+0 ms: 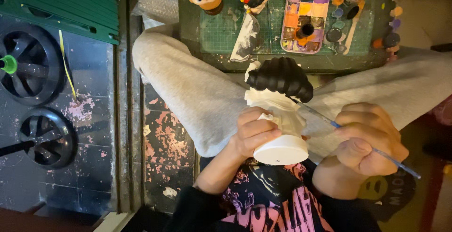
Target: The person sits on the floor with a plaster bust figurine on their lap and paints its hair black using a small brush, dipping the brush into a paint palette on the table and rotating the figurine to reach different sides.
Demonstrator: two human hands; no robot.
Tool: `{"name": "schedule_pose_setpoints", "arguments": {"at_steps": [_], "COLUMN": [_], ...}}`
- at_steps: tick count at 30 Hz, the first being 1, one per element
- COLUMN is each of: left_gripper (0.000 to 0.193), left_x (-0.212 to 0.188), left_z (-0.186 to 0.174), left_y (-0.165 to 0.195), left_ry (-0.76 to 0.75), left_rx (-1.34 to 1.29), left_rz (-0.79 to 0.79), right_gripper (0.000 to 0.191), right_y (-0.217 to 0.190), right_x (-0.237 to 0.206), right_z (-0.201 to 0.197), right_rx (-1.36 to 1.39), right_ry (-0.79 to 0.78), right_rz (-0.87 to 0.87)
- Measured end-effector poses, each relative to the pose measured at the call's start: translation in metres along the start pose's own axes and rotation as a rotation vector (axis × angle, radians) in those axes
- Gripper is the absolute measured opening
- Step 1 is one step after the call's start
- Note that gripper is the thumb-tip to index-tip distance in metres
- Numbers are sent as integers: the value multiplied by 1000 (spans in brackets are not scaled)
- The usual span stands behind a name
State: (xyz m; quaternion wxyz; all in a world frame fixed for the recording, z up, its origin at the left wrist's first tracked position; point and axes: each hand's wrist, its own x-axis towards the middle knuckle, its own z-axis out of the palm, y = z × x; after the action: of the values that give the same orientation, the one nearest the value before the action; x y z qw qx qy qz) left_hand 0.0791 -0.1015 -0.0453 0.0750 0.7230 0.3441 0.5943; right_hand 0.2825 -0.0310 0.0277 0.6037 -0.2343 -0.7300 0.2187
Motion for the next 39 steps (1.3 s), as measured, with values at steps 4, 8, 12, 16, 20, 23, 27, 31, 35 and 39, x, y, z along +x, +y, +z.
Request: {"name": "schedule_pose_setpoints", "arguments": {"at_steps": [4, 8, 12, 16, 20, 23, 27, 31, 35, 39], "left_gripper": [29, 31, 33, 37, 38, 38, 36, 37, 37, 37], "left_x": [5, 7, 7, 5, 4, 5, 7, 9, 9, 8], "left_z": [-4, -5, -5, -3, -3, -4, -5, -5, -5, -6], "left_y": [0, 1, 1, 4, 6, 5, 4, 5, 6, 5], "left_ry": [-31, -34, -55, 9, 11, -20, 8, -22, 0, -23], "left_rx": [-47, -94, -102, -18, -23, -61, -90, -88, -92, -111], "left_rz": [-8, -7, 12, 24, 15, 3, -1, -24, -22, -42], "right_gripper": [40, 38, 39, 39, 37, 38, 39, 39, 42, 40], "right_y": [-1, 0, -1, -2, 1, 1, 1, -1, -1, 3], "right_x": [7, 13, 15, 12, 8, 7, 9, 11, 7, 5], "right_z": [0, -1, -1, -3, -6, -7, -6, -5, -5, -10], "right_rx": [-18, -17, -18, -22, -25, 32, 22, 8, 16, 1], "right_ry": [-69, -98, -114, -92, -64, -66, -110, -94, -120, -135], "right_rz": [-47, -36, -81, -40, -16, -12, -41, 8, -9, -10]}}
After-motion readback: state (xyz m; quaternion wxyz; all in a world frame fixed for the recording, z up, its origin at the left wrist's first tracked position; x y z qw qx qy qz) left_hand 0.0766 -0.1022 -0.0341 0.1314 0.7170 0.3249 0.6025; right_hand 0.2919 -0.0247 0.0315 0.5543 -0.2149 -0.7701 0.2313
